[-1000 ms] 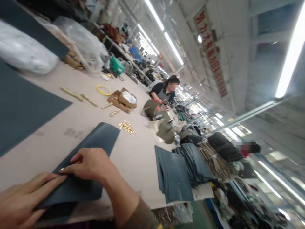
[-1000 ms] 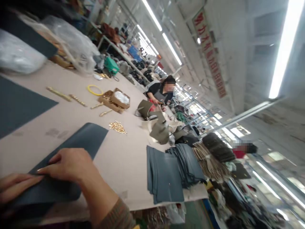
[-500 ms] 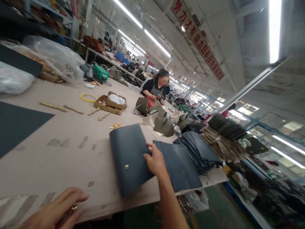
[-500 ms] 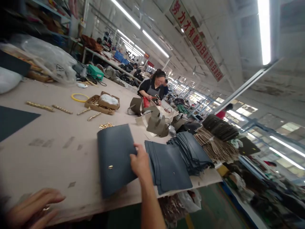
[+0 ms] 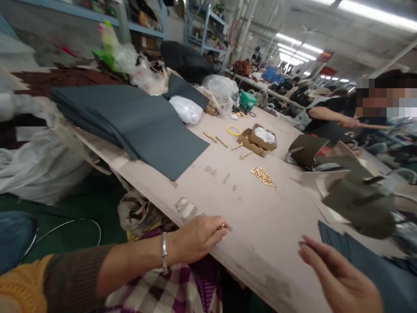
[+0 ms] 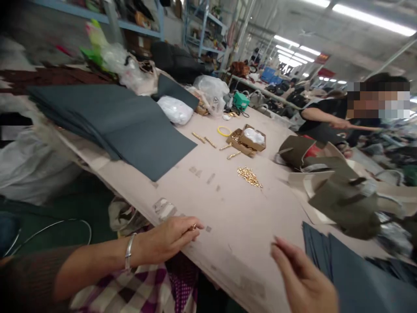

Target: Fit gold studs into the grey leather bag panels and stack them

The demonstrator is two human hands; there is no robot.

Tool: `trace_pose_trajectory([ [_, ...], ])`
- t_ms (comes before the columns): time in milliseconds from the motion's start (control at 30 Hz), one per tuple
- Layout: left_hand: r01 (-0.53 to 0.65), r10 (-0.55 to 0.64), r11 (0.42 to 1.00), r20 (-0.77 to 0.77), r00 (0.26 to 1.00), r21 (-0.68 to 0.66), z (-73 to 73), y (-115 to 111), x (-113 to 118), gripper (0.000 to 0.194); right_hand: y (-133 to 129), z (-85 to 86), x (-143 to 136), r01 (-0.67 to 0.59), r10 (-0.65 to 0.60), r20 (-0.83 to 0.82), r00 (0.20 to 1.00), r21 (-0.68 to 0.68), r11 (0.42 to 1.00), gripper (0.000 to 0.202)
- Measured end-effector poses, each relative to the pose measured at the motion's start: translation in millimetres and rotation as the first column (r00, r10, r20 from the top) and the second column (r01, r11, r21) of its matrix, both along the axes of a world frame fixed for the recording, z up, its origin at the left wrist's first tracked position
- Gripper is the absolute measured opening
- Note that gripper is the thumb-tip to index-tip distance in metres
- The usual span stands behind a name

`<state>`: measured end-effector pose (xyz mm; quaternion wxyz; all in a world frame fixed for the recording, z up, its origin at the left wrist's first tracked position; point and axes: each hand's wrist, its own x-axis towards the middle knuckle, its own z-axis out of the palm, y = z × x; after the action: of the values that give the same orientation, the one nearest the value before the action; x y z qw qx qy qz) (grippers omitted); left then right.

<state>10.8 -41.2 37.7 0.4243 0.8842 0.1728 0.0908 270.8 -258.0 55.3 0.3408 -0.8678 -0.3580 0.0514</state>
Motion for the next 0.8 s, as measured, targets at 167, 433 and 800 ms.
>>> trace_pose_trajectory([
  [167, -0.020, 0.020, 1.000, -0.021, 1.000, 0.010, 1.0, 9, -9, 0.023, 104, -12.0, -112, -0.524, 0.526, 0.042, 0.849, 0.178, 0.833, 0.024],
  [433, -0.208, 0.205, 0.974, -0.042, 0.978, -0.088, -6.0, 32, -40, 0.013, 168, -35.6, -133, -0.838, 0.799, 0.256, 0.545, 0.195, 0.509, 0.019],
  [800, -0.555, 0.607, 0.566, -0.147, 0.781, -0.610, -25.2, 66, -113, 0.034, 327, -37.4, -184, -0.786, 0.766, 0.206, 0.609, 0.028, 0.617, 0.024],
])
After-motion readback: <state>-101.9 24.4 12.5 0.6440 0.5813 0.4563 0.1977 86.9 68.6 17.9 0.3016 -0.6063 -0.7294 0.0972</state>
